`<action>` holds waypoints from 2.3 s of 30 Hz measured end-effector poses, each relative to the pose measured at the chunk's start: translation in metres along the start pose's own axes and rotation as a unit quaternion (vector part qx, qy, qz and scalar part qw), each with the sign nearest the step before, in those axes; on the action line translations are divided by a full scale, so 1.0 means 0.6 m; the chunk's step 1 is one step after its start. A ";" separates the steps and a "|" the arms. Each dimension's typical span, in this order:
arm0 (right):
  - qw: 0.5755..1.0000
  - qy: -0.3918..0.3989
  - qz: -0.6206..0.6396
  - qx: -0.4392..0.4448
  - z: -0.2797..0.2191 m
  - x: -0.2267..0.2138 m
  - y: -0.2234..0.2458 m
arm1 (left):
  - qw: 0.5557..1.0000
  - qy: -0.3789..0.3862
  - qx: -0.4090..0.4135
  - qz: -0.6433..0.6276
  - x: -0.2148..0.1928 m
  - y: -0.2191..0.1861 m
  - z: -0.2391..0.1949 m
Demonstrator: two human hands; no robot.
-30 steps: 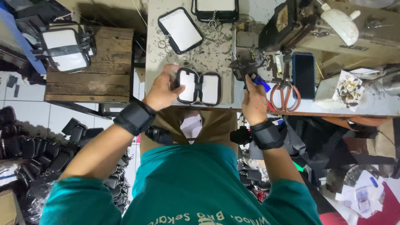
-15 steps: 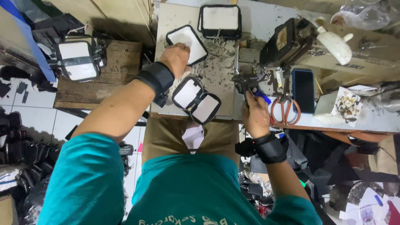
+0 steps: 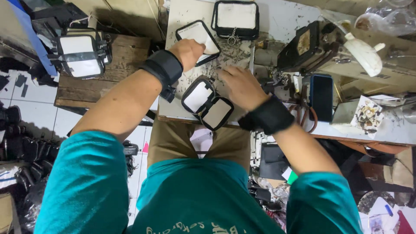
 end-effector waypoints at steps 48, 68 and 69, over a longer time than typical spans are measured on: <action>0.824 -0.403 0.398 -0.011 -0.160 -0.137 0.111 | 0.773 -0.545 0.109 -0.307 -0.237 -0.166 -0.475; 0.757 -0.435 0.488 -0.011 -0.161 -0.123 0.148 | 0.732 -0.626 0.132 -0.233 -0.180 -0.238 -0.478; 0.718 -0.425 0.550 -0.028 -0.157 -0.116 0.145 | 0.708 -0.632 0.097 -0.300 -0.173 -0.219 -0.478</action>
Point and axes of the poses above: each hand's wrist, its own z-axis towards the middle knuckle, its own x-axis out of the palm, y = z × x, the point moved 4 cm from there along z, towards the middle knuckle, and after that the axes turned 2 degrees about z, right-handed, at the moved point
